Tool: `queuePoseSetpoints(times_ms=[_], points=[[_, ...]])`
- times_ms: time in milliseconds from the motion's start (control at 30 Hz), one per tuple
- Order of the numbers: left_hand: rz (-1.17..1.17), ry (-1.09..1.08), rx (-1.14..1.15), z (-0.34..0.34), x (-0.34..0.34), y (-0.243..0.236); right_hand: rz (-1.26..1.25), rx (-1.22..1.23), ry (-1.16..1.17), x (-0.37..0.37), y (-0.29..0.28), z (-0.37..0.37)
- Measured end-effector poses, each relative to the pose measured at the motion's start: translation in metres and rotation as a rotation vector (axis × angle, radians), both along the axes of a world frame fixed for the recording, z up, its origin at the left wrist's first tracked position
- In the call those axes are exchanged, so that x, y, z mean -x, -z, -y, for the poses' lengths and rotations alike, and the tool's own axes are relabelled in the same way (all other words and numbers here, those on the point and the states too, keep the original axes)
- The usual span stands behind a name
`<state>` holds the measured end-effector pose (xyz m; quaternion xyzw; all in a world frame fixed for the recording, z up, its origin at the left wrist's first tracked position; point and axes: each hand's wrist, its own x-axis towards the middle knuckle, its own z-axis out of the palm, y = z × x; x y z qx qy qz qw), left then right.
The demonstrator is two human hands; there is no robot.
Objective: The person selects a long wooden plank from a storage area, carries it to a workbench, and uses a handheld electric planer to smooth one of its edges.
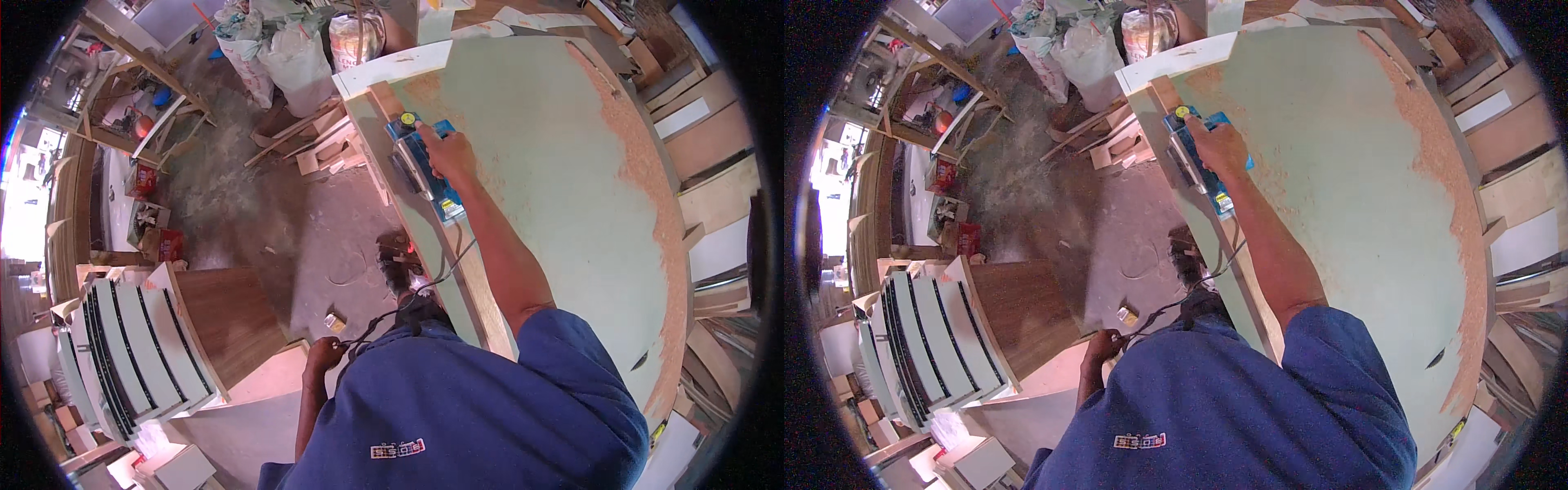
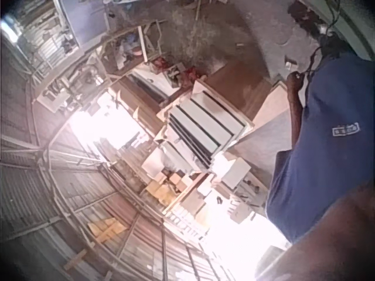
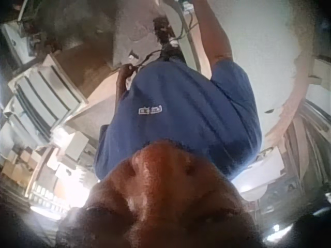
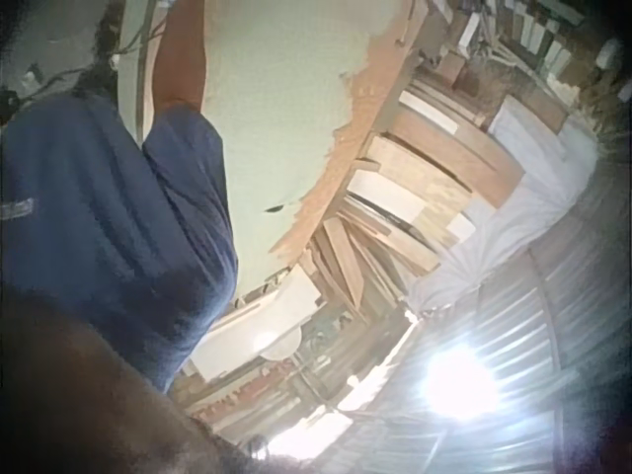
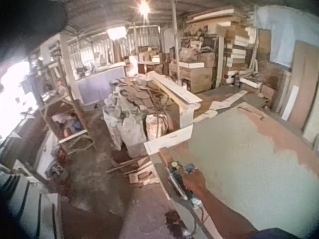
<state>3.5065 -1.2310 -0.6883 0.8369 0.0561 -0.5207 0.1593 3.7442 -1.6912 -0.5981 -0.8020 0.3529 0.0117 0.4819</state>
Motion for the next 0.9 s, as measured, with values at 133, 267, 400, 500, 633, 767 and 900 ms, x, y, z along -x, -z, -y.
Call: queuePoseSetpoints(times_ms=[133,267,400,500,633,767,900], points=[[0.109,0.057,0.037,-0.01,-0.026,0.016,-0.004,0.015,-0.008,-0.054,0.003,0.002],[0.083,0.051,0.016,-0.004,-0.058,0.017,0.025,-0.022,-0.012,-0.103,0.004,0.005],[0.035,-0.015,0.023,-0.001,-0.081,0.014,-0.047,0.05,-0.072,-0.151,0.004,0.009],[-0.005,-0.026,0.001,0.008,-0.097,0.011,-0.034,0.061,-0.08,-0.184,0.012,0.016],[0.006,-0.071,0.028,0.009,-0.103,0.015,0.021,0.024,-0.073,-0.221,0.013,0.017],[0.03,-0.049,0.016,0.017,-0.12,0.013,0.033,0.11,-0.157,-0.252,0.027,0.032],[-0.008,-0.115,0.045,0.004,-0.117,0.033,0.07,0.026,-0.151,-0.275,0.017,0.023]])
